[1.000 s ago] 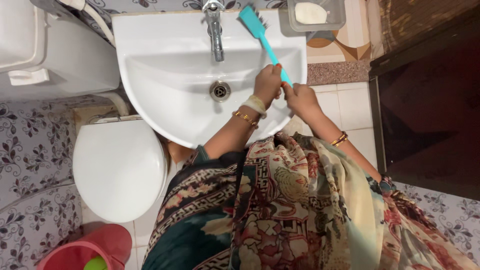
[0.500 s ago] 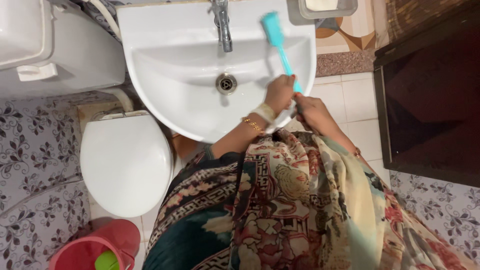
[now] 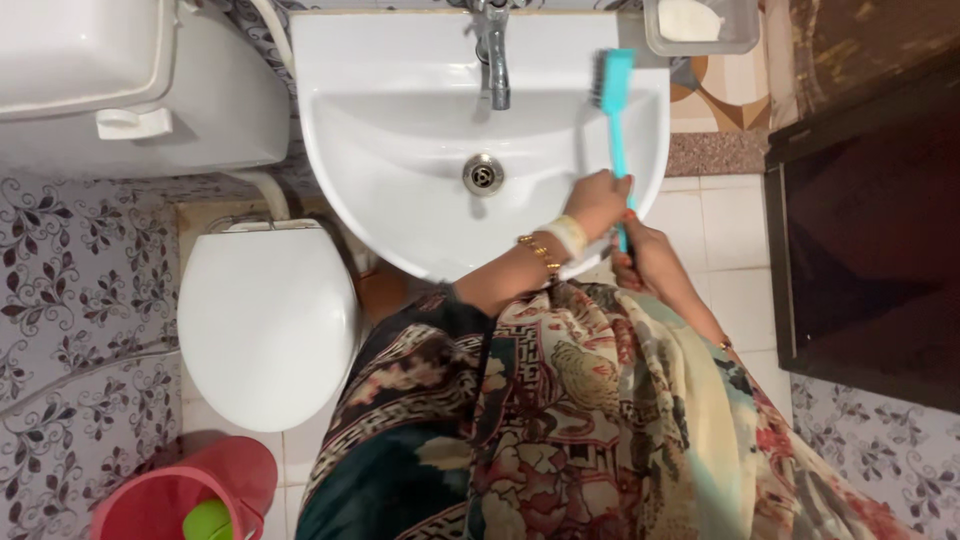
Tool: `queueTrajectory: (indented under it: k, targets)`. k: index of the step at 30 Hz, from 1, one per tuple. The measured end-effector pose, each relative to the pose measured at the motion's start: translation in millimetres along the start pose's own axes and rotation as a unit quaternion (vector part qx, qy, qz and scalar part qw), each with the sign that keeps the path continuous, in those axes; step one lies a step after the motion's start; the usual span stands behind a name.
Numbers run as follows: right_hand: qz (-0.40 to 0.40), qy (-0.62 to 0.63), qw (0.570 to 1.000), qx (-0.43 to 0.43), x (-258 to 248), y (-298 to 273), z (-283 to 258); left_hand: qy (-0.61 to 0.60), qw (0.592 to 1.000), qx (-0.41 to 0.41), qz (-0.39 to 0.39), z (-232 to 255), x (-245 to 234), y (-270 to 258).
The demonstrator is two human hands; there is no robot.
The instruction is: The person cleans a bathroom sink using a blue scrub brush.
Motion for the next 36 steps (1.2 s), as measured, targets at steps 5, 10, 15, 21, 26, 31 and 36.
queueTrajectory:
  k: [5, 10, 15, 21, 26, 31, 36]
  targets:
    - [-0.109, -0.026, 0.993, 0.031, 76, 20, 6, -0.174, 0.974, -0.147, 0.010, -44, -107, -37]
    - [-0.046, 0.017, 0.999, 0.024, 51, -5, 2, -0.107, 0.983, -0.148, 0.028, -11, -90, -56]
    - [0.019, -0.025, 0.996, -0.083, 23, 9, -32, -0.038, 0.997, -0.060, 0.009, 40, -63, -28]
    - [-0.114, -0.036, 0.992, -0.030, 91, 62, -51, -0.067, 0.989, -0.049, 0.124, 11, -128, 19]
    - [-0.111, -0.015, 0.994, -0.015, 88, 55, -38, -0.074, 0.990, -0.072, 0.101, -14, -114, 23]
    - [-0.035, 0.072, 0.997, 0.012, 52, 43, -28, 0.038, 0.996, -0.071, 0.037, 20, -61, 38]
    - [-0.115, 0.037, 0.993, 0.013, 91, 66, -24, -0.018, 0.994, -0.105, 0.033, 6, -112, 22]
Point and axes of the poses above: each hand's wrist, its own y-axis towards the middle knuckle, its own x-axis out of the palm, z = x × y, the point moved 10 cm from there along y, towards the middle knuckle, and after that the axes turned 15 degrees about -x, right-handed, at the moved point
